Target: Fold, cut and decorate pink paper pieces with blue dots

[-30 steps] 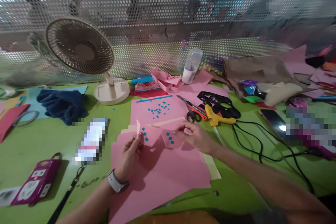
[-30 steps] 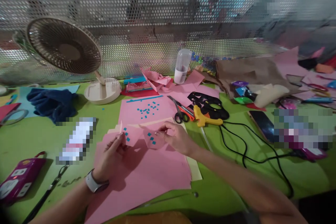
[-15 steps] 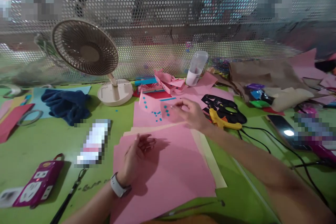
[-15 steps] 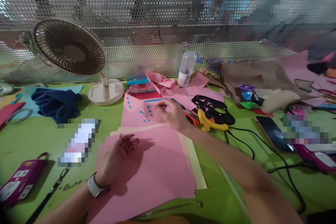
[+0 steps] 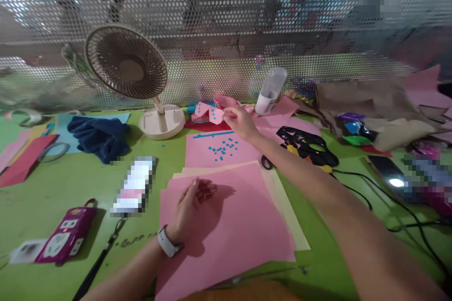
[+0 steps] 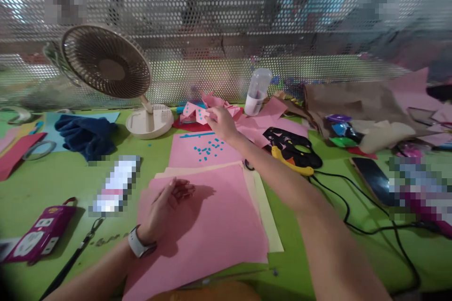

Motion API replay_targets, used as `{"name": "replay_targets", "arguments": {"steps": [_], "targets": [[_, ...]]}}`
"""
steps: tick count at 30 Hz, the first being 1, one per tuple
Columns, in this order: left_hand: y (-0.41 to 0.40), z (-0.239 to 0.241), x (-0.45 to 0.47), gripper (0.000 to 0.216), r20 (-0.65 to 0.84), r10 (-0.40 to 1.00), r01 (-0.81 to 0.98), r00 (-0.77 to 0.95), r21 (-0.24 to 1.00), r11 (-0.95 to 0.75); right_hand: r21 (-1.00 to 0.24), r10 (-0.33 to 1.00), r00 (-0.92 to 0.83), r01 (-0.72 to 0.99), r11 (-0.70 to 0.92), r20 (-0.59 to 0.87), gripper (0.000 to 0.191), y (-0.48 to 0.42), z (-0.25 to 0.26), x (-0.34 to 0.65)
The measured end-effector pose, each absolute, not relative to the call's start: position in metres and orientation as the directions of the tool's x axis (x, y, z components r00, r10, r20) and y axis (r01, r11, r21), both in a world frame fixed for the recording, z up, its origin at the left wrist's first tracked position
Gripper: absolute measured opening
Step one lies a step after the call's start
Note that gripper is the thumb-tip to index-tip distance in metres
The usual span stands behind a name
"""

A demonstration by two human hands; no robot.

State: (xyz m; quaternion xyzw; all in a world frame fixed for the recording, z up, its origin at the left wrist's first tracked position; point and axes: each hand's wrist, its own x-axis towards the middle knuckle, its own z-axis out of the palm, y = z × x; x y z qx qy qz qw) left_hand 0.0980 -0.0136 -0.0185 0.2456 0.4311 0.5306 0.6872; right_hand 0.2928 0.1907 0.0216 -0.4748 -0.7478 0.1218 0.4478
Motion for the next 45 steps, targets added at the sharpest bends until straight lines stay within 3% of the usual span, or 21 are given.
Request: {"name": "replay_targets", "arguments": {"steps": [4,7,11,13,17,23,31,36,42,45], "targets": [[-0.015,-0.022,0.096,0.038,-0.293,0.951,-0.482,0.099,0.822,0.303,-0.633,0.865,-0.29,0.592,0.499,0.41,0.017,0.127,0.013,0.322],[-0.018,-0.026,0.096,0.036,-0.239,0.962,-0.428,0.135,0.861,0.274,-0.555,0.866,-0.413,0.666,0.499,0.282,0.024,0.086,0.001,0.339],[-0.019,-0.028,0.095,0.039,-0.17,0.97,-0.326,0.174,0.919,0.22,-0.523,0.851,-0.468,0.676,0.519,0.24,0.032,0.061,-0.014,0.345],[-0.019,-0.027,0.094,0.039,-0.156,0.972,-0.297,0.174,0.933,0.203,-0.605,0.87,-0.428,0.633,0.482,0.245,0.031,0.066,-0.017,0.341],[-0.019,-0.026,0.094,0.039,-0.155,0.972,-0.295,0.175,0.934,0.202,-0.868,0.966,-0.223,0.446,0.22,0.13,0.031,0.108,-0.015,0.318],[-0.017,-0.033,0.092,0.037,-0.198,0.964,-0.322,0.179,0.914,0.248,-0.947,0.99,-0.138,0.319,0.042,-0.002,0.035,0.178,-0.022,0.276],[-0.018,-0.031,0.091,0.033,-0.194,0.957,-0.368,0.214,0.892,0.263,-0.985,0.984,-0.179,0.166,0.042,0.011,0.058,0.199,-0.017,0.237],[-0.019,-0.035,0.095,0.025,-0.209,0.956,-0.425,0.204,0.861,0.279,-0.994,0.958,-0.285,0.107,0.037,0.005,0.052,0.212,-0.014,0.221],[-0.019,-0.033,0.095,0.028,-0.216,0.957,-0.398,0.192,0.874,0.278,-0.983,0.95,-0.304,0.185,-0.011,-0.068,0.061,0.213,-0.032,0.219],[-0.018,-0.029,0.094,0.031,-0.199,0.955,-0.335,0.219,0.904,0.265,-0.973,0.97,-0.244,0.23,0.034,-0.024,0.053,0.205,-0.027,0.233]]}}
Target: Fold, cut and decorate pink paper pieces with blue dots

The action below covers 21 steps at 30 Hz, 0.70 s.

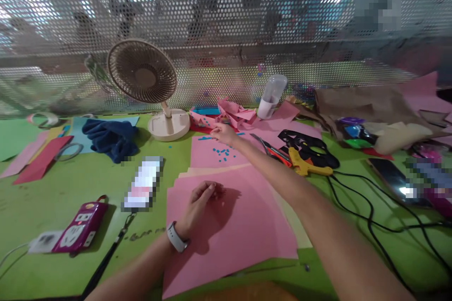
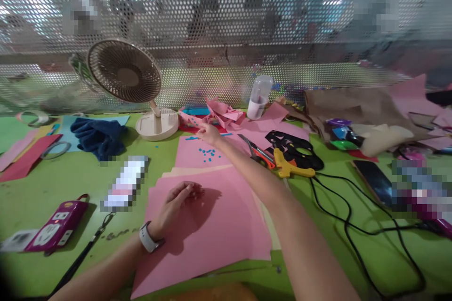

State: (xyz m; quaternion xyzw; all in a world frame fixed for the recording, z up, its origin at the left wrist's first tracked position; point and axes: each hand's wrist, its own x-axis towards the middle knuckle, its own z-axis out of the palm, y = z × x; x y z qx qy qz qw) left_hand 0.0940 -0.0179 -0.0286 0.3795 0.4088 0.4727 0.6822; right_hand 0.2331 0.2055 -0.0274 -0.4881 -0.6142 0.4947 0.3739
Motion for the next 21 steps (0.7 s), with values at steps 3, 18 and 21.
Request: {"name": "replay_targets", "arguments": {"steps": [3,18,21], "targets": [[-0.018,-0.025,0.094,0.035,-0.197,0.957,-0.275,0.213,0.928,0.252,-0.963,0.976,-0.217,0.254,0.087,0.031,0.034,0.187,-0.01,0.259],[-0.019,-0.028,0.095,0.033,-0.068,0.954,-0.121,0.291,0.987,0.107,-0.431,0.552,-0.831,0.524,0.735,-0.069,0.102,-0.057,-0.011,0.355],[-0.022,-0.026,0.096,0.03,-0.036,0.94,0.005,0.34,0.999,0.037,-0.349,0.542,-0.834,0.54,0.766,-0.099,0.097,-0.073,-0.02,0.357]]}}
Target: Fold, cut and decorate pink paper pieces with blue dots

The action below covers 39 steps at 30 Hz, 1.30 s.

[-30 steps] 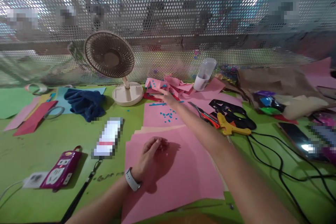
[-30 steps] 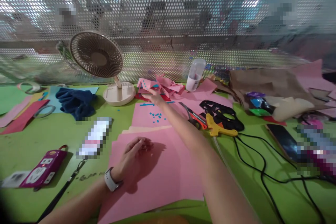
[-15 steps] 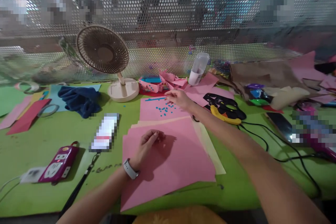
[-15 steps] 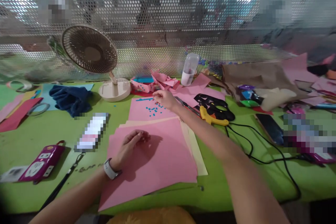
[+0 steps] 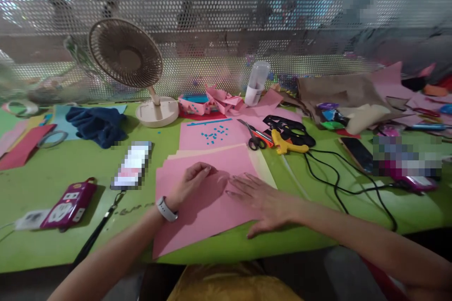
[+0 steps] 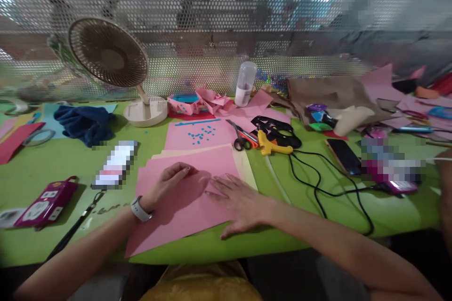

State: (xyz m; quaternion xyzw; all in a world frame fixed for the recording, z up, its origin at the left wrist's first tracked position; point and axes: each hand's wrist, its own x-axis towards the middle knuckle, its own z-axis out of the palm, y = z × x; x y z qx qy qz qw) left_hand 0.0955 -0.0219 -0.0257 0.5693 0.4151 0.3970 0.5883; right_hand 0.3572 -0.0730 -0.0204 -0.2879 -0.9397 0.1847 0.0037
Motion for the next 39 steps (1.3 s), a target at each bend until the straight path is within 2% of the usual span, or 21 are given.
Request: {"name": "replay_targets", "arguments": {"steps": [6,11,15,17,20,21,24,26,27,29,31,33,35,39], "targets": [[-0.022,-0.024,0.093,0.029,0.006,0.903,0.155,0.43,0.985,-0.08,-0.197,0.524,-0.85,0.506,0.84,0.05,0.067,-0.081,-0.03,0.358],[-0.018,-0.018,0.095,0.025,-0.019,0.89,0.191,0.456,0.979,-0.077,-0.171,0.455,-0.856,0.424,0.89,0.247,0.032,-0.08,-0.03,0.359],[-0.026,0.006,0.094,0.023,-0.081,0.808,0.241,0.583,0.967,-0.077,-0.122,0.475,-0.807,0.464,0.878,0.35,0.028,-0.083,-0.022,0.352],[-0.037,0.02,0.092,0.035,-0.093,0.733,0.243,0.674,0.965,-0.101,-0.078,0.501,-0.778,0.512,0.855,0.38,0.027,-0.085,-0.017,0.347],[-0.057,0.031,0.088,0.057,-0.044,0.665,0.276,0.746,0.929,-0.248,-0.032,0.504,-0.757,0.542,0.84,0.415,0.027,-0.089,-0.011,0.341],[-0.063,0.031,0.087,0.051,-0.024,0.678,0.28,0.734,0.921,-0.27,-0.034,0.504,-0.757,0.541,0.84,0.416,0.027,-0.089,-0.01,0.34],[-0.077,0.023,0.085,0.014,0.035,0.739,0.31,0.673,0.894,-0.325,-0.117,0.513,-0.76,0.513,0.85,0.399,0.025,-0.089,-0.007,0.341],[-0.082,0.014,0.082,0.013,0.071,0.752,0.332,0.655,0.868,-0.37,-0.201,0.556,-0.726,0.522,0.829,0.406,0.021,-0.09,-0.003,0.345],[-0.083,0.01,0.079,0.013,0.076,0.761,0.342,0.644,0.861,-0.375,-0.234,0.588,-0.693,0.543,0.806,0.418,0.025,-0.091,-0.002,0.347],[-0.083,0.003,0.074,0.014,0.051,0.807,0.362,0.588,0.876,-0.319,-0.252,0.646,-0.587,0.613,0.749,0.488,0.047,-0.095,0.002,0.352],[-0.082,-0.004,0.068,0.02,-0.023,0.859,0.375,0.511,0.906,-0.198,-0.197,0.622,-0.506,0.659,0.726,0.597,0.067,-0.1,0.003,0.356],[-0.08,-0.009,0.063,0.028,-0.098,0.872,0.354,0.48,0.931,-0.091,-0.118,0.56,-0.527,0.652,0.749,0.639,0.077,-0.102,0.001,0.356],[-0.078,-0.012,0.061,0.033,-0.145,0.856,0.329,0.495,0.944,-0.03,-0.093,0.559,-0.636,0.612,0.785,0.533,0.078,-0.098,-0.003,0.352],[-0.073,-0.014,0.058,0.042,-0.182,0.826,0.366,0.534,0.93,-0.032,-0.186,0.625,-0.752,0.597,0.78,0.209,0.081,-0.082,-0.017,0.341]]}}
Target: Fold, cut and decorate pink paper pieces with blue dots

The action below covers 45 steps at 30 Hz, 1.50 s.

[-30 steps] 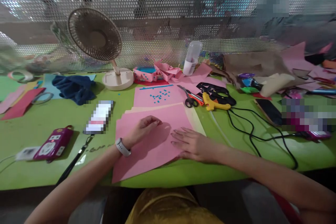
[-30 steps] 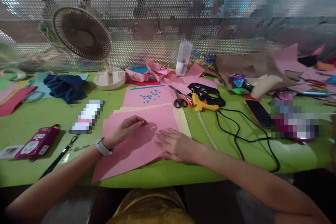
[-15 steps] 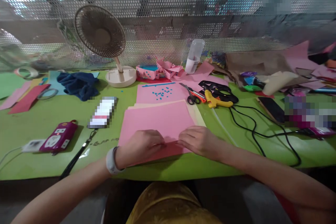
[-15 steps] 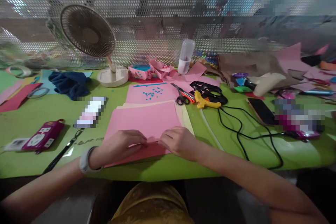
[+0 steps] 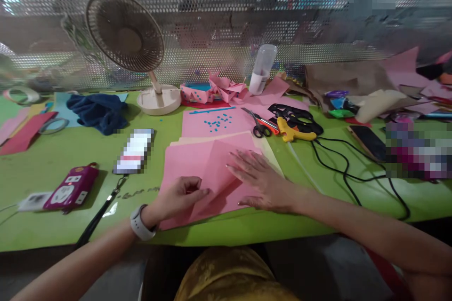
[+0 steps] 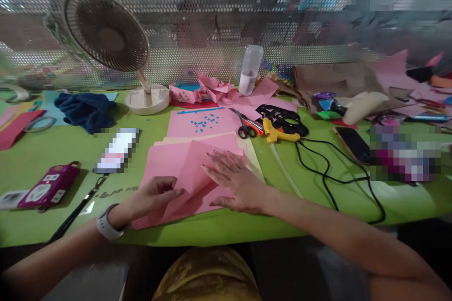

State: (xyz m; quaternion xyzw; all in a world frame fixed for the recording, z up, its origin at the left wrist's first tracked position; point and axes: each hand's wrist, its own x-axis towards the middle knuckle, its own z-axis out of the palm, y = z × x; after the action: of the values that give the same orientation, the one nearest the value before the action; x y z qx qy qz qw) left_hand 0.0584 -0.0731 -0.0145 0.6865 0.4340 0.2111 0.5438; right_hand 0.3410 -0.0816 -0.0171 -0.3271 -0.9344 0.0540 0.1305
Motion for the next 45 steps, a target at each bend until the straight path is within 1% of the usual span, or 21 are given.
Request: {"name": "replay_targets", "arguments": {"steps": [2,3,5,6,7,9,10,12,16,20,25,29,34,40,45], "targets": [[-0.07,-0.012,0.058,0.042,-0.166,0.826,0.403,0.539,0.912,-0.08,-0.218,0.607,-0.787,0.577,0.788,0.112,0.083,-0.074,-0.024,0.337],[-0.069,-0.011,0.057,0.038,-0.137,0.846,0.42,0.515,0.901,-0.11,-0.231,0.595,-0.8,0.567,0.791,0.074,0.083,-0.071,-0.027,0.336],[-0.065,-0.008,0.057,0.026,-0.028,0.914,0.465,0.405,0.867,-0.18,-0.255,0.59,-0.807,0.565,0.785,0.027,0.084,-0.066,-0.031,0.335],[-0.064,-0.007,0.056,0.024,0.04,0.936,0.495,0.348,0.841,-0.22,-0.264,0.595,-0.803,0.57,0.778,0.02,0.085,-0.064,-0.031,0.334],[-0.062,-0.006,0.056,0.028,0.1,0.945,0.521,0.312,0.813,-0.258,-0.27,0.599,-0.8,0.573,0.774,0.02,0.085,-0.062,-0.031,0.333],[-0.058,-0.007,0.055,0.043,0.153,0.933,0.543,0.326,0.777,-0.318,-0.277,0.593,-0.805,0.563,0.778,0.03,0.083,-0.057,-0.029,0.331],[-0.057,-0.008,0.054,0.05,0.146,0.92,0.546,0.365,0.767,-0.338,-0.281,0.587,-0.809,0.556,0.783,0.034,0.083,-0.054,-0.028,0.329],[-0.054,-0.01,0.052,0.058,0.084,0.884,0.569,0.46,0.736,-0.366,-0.293,0.571,-0.82,0.538,0.79,0.033,0.082,-0.048,-0.026,0.327],[-0.051,-0.007,0.046,0.061,-0.054,0.792,0.654,0.608,0.599,-0.461,-0.312,0.554,-0.833,0.524,0.792,0.008,0.084,-0.042,-0.024,0.326],[-0.048,-0.006,0.043,0.064,-0.053,0.725,0.647,0.686,0.5,-0.576,-0.317,0.526,-0.851,0.499,0.806,-0.003,0.083,-0.043,-0.024,0.329],[-0.047,-0.014,0.041,0.069,-0.021,0.699,0.641,0.715,0.419,-0.643,-0.308,0.518,-0.855,0.488,0.817,0.017,0.083,-0.038,-0.03,0.328],[-0.048,-0.014,0.04,0.063,-0.013,0.68,0.622,0.733,0.415,-0.663,-0.291,0.529,-0.848,0.495,0.819,0.044,0.082,-0.036,-0.033,0.326],[-0.046,-0.009,0.042,0.062,-0.085,0.635,0.603,0.768,0.43,-0.672,-0.283,0.509,-0.86,0.478,0.831,0.043,0.082,-0.034,-0.033,0.326],[-0.049,-0.02,0.042,0.071,-0.053,0.618,0.598,0.784,0.332,-0.73,-0.257,0.493,-0.866,0.46,0.85,0.083,0.078,-0.034,-0.035,0.326],[-0.049,-0.024,0.041,0.072,-0.037,0.633,0.612,0.773,0.305,-0.73,-0.214,0.495,-0.858,0.462,0.86,0.138,0.08,-0.037,-0.022,0.332]]}}
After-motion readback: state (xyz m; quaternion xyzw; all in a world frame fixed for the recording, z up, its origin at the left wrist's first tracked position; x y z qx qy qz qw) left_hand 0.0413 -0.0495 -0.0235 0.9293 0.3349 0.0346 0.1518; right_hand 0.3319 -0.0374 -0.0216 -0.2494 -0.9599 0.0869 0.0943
